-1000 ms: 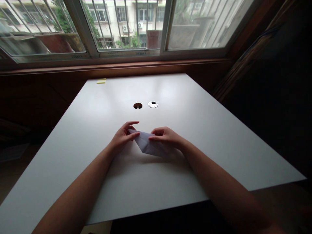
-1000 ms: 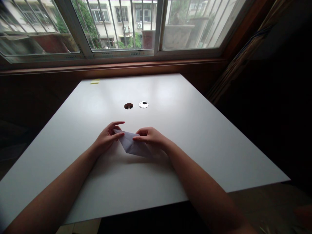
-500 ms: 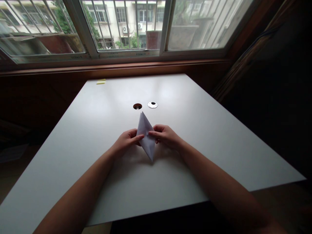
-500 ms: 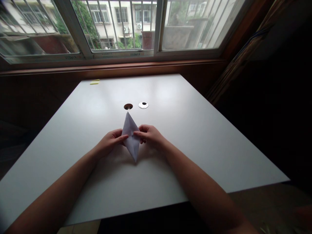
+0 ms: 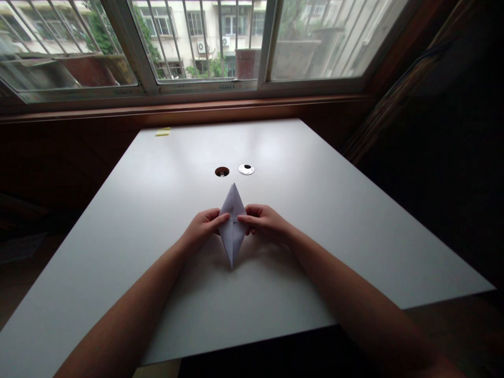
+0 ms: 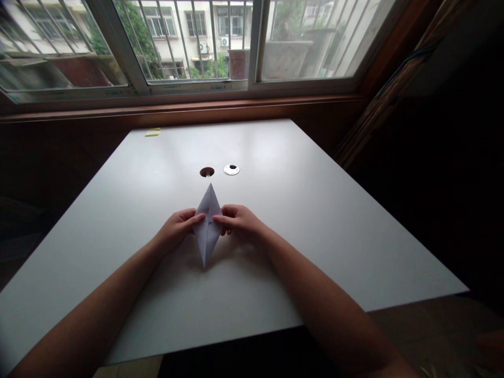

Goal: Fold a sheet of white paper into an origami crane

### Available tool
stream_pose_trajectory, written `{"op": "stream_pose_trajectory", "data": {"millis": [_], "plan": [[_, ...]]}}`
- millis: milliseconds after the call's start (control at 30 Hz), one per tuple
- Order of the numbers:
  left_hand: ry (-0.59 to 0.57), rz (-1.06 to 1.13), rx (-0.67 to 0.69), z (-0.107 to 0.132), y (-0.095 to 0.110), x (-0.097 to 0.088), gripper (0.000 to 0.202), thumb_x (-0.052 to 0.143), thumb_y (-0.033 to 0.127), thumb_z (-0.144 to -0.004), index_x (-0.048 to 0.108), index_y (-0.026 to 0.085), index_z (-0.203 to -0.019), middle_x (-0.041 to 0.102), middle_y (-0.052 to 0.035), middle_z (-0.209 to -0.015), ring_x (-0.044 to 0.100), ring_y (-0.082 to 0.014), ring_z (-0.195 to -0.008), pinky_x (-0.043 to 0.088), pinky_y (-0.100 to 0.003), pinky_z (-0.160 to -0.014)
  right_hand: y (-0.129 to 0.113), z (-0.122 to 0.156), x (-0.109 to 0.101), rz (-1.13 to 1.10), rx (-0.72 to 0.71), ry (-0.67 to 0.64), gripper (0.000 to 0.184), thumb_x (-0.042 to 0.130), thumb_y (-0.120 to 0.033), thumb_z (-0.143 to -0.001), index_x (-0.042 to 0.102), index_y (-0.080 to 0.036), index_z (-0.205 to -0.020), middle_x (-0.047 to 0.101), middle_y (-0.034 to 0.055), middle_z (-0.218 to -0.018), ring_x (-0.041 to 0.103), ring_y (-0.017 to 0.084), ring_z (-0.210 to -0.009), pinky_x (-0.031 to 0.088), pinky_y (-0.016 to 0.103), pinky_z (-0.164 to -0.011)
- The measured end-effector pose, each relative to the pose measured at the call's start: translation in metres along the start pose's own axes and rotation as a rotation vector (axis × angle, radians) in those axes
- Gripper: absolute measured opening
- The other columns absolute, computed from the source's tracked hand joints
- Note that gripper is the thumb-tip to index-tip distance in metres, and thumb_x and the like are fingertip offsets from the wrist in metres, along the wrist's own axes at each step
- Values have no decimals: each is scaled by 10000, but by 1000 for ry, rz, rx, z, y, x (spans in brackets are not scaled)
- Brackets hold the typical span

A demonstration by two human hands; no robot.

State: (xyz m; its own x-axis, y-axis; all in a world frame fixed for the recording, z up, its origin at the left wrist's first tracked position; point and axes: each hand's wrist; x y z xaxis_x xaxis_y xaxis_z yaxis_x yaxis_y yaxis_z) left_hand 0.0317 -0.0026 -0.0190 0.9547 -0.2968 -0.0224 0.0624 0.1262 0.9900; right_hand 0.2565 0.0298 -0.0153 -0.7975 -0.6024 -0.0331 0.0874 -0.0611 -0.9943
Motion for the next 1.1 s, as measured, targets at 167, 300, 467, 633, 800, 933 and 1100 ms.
{"op": "stream_pose_trajectory", "data": {"millis": [167, 300, 467, 633, 800, 933, 1100], "plan": [[-8, 31, 36, -2, 0, 1, 402, 681, 493, -822, 611, 145, -1012, 674, -34, -809, 619, -149, -666, 464, -221, -576, 3, -3, 0, -12, -20, 4, 375, 709, -481, -803, 631, -138, -934, 646, 9, -685, 610, 112, -573, 450, 207, -500], [7, 64, 76, -2, 3, 4, 648, 726, 438, -803, 419, 189, -1317, 702, -24, -760, 658, -171, -655, 497, -234, -580, 4, -6, -1, -95, -70, 65, 566, 773, -420, -750, 518, -210, -1209, 597, -49, -709, 613, 112, -535, 473, 208, -458], [-3, 74, 139, -1, 4, 4, 854, 716, 400, -825, 200, 262, -1492, 688, 14, -709, 644, -152, -595, 517, -245, -579, 5, -6, -3, -114, -121, 72, 646, 781, -373, -754, 449, -272, -1299, 578, -58, -771, 644, 116, -557, 497, 215, -477], [-2, 112, 138, -2, -1, 2, 671, 717, 392, -824, 384, 234, -1384, 720, -35, -853, 676, -176, -703, 528, -260, -634, 8, -6, -4, -113, -130, 63, 474, 764, -393, -768, 540, -220, -1149, 611, -36, -761, 646, 125, -551, 501, 235, -489], [-4, 124, 189, -2, -5, 2, 557, 708, 371, -836, 451, 208, -1303, 718, -57, -942, 679, -198, -816, 528, -283, -702, 12, -8, -7, -127, -193, 85, 463, 766, -416, -764, 556, -238, -1135, 628, -25, -817, 658, 124, -583, 497, 238, -520], [7, 122, 236, -2, -3, 1, 570, 708, 384, -838, 442, 220, -1314, 717, -51, -940, 674, -187, -782, 519, -299, -714, 11, -8, -7, -98, -193, 130, 389, 774, -446, -746, 607, -209, -1005, 641, -2, -829, 666, 141, -612, 487, 252, -537], [-7, 106, 236, -2, -1, 1, 447, 702, 398, -843, 531, 173, -1189, 718, -83, -999, 671, -194, -843, 494, -287, -747, 6, -4, -7, -54, -188, 108, 315, 732, -448, -783, 659, -180, -933, 639, 7, -685, 636, 148, -630, 476, 275, -593]]}}
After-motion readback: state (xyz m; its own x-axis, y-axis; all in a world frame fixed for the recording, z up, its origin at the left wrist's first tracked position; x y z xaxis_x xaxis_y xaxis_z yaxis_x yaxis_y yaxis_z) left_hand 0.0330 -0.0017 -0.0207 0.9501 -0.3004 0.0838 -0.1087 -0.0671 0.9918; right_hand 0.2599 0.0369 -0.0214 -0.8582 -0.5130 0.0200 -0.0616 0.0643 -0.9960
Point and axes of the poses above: each hand's wrist, its own z-axis away from the middle knuckle, its own x-axis out of the palm, y = z × x
